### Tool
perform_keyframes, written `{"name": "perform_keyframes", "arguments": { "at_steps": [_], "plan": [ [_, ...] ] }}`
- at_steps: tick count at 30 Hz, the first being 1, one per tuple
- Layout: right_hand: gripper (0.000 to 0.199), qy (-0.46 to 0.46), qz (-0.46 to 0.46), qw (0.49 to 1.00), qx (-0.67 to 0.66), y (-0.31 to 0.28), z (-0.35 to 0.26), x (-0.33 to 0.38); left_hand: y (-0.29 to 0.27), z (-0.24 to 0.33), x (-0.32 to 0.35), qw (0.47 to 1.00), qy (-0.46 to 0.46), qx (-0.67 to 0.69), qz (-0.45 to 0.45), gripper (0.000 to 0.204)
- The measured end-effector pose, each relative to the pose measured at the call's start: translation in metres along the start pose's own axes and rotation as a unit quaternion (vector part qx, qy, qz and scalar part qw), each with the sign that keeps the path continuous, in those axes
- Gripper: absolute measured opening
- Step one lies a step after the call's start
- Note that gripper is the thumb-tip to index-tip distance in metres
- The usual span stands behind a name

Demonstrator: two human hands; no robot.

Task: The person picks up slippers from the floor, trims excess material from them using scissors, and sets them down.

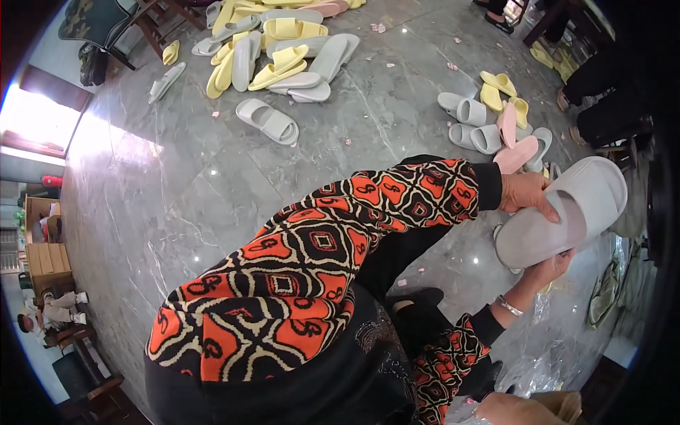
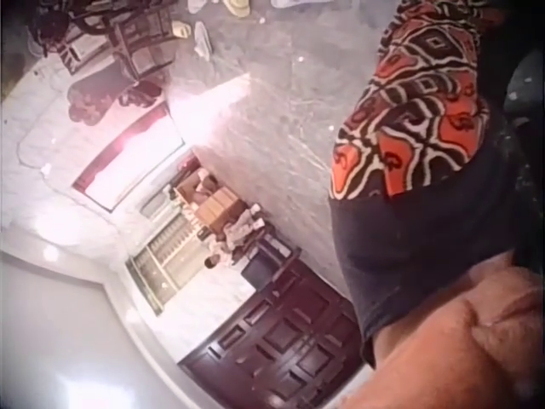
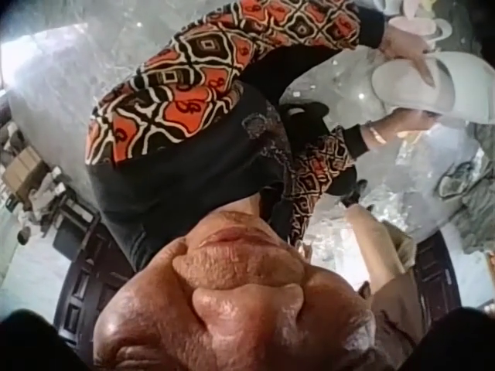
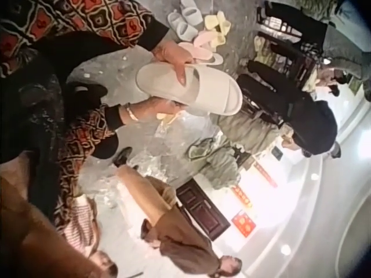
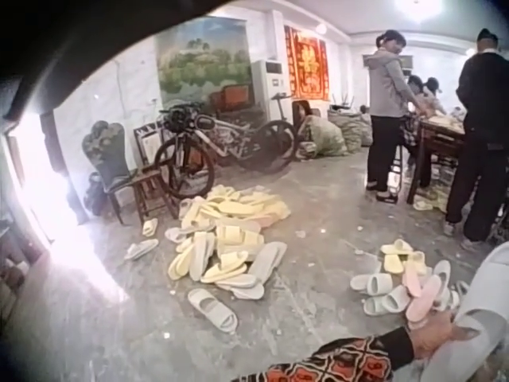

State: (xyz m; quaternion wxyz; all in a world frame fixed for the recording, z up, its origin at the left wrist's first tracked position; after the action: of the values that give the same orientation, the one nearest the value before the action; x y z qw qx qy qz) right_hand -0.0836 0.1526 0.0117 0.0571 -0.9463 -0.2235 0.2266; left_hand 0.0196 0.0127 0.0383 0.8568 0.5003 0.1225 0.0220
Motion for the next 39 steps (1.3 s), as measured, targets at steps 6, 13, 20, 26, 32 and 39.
{"name": "perform_keyframes", "arguments": {
  "at_steps": [6, 13, 20, 26, 32, 39],
  "plan": [
    [0.034, 0.11, 0.009, 0.994, -0.019, -0.009, 0.012, 0.011, -0.02, -0.011, -0.021, 1.0, -0.007, -0.009, 0.017, 0.038],
    [0.041, 0.145, 0.017, 0.965, -0.216, -0.02, -0.025, 0.05, -0.027, 0.023, -0.009, 0.986, 0.005, 0.129, 0.108, 0.024],
    [0.037, 0.17, 0.105, 0.979, -0.024, -0.048, -0.038, 0.048, -0.026, 0.022, -0.013, 0.982, 0.008, 0.179, 0.054, 0.026],
    [0.045, 0.102, 0.179, 0.972, -0.109, -0.012, -0.05, 0.022, -0.007, 0.0, -0.014, 0.995, -0.042, 0.064, 0.067, 0.019],
    [0.049, 0.038, 0.291, 0.947, -0.133, -0.014, -0.053, 0.022, -0.031, 0.004, -0.027, 0.946, -0.147, 0.22, -0.185, 0.016],
    [0.048, -0.007, 0.194, 0.977, -0.086, -0.027, -0.061, 0.031, -0.029, 0.012, -0.026, 0.869, -0.236, 0.33, -0.284, 0.03]
  ]
}}
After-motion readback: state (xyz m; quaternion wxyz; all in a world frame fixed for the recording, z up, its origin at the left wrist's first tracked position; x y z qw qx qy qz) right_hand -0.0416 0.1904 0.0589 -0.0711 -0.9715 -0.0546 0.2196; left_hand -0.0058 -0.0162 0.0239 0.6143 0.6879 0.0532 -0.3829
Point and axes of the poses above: each hand's wrist, its own x-axis away from the middle knuckle, its own y-axis out of the palm, z = x × y, the point moved 1 cm from there along -x, towards the middle knuckle, and after that the axes turned 15 degrees about x, right-handed, at the moved point
